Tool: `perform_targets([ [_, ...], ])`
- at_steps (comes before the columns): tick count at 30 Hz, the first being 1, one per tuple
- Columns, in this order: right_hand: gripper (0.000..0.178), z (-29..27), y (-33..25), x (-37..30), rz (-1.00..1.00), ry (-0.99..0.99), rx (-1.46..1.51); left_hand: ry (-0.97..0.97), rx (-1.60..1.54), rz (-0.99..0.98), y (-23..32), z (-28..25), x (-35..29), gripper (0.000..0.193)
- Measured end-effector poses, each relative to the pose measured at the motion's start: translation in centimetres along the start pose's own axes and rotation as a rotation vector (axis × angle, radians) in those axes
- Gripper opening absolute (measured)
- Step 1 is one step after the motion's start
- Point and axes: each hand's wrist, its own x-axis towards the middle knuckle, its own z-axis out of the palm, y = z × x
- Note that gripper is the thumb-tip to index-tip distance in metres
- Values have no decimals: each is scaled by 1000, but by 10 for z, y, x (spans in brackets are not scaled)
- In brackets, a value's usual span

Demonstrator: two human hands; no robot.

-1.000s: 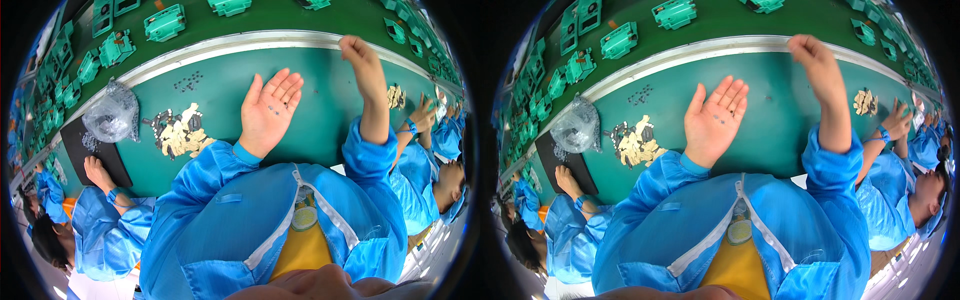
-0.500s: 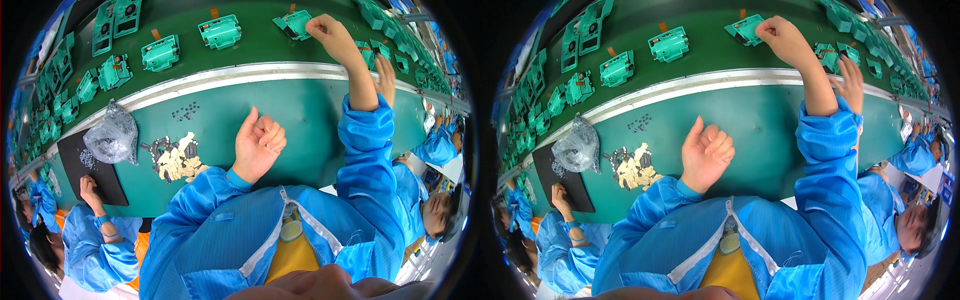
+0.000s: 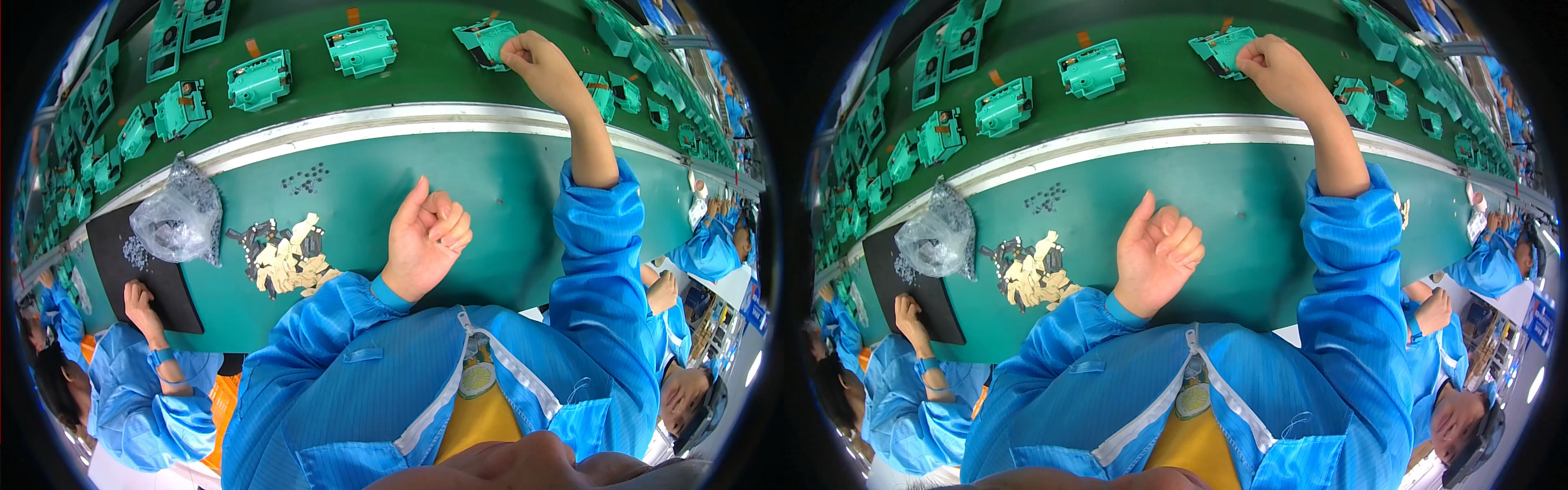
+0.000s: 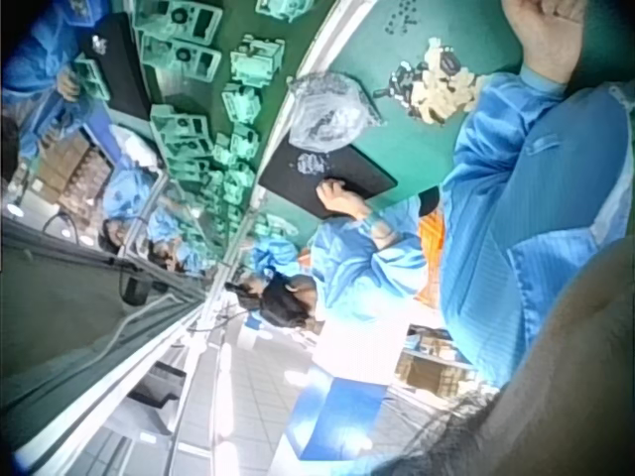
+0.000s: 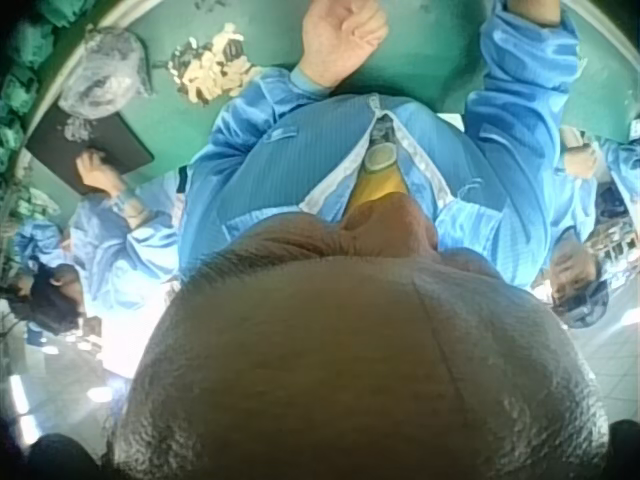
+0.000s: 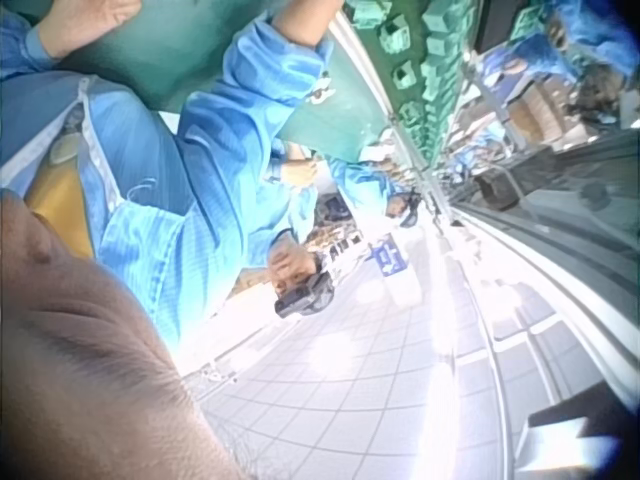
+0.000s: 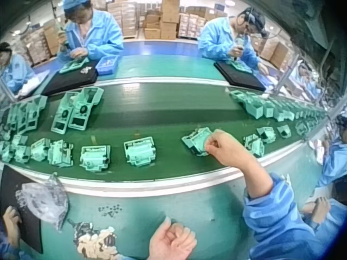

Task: The person inserts small metal pins into green plastic electronic component housings by hand, one by one, on an assembly line.

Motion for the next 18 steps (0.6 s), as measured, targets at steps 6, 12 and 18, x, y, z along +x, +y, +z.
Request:
perform_targets([
  [6,22,4,0,2,-8,11,-10,-2,2,-1,0,1,-1,54],
  [12,19,5,-1,4,23,-19,53,16,-25,-5,-1,-1,-1,53],
  [18,18,5,6,16,90,-143,236,41,-25,3,-1,0,-2,51],
])
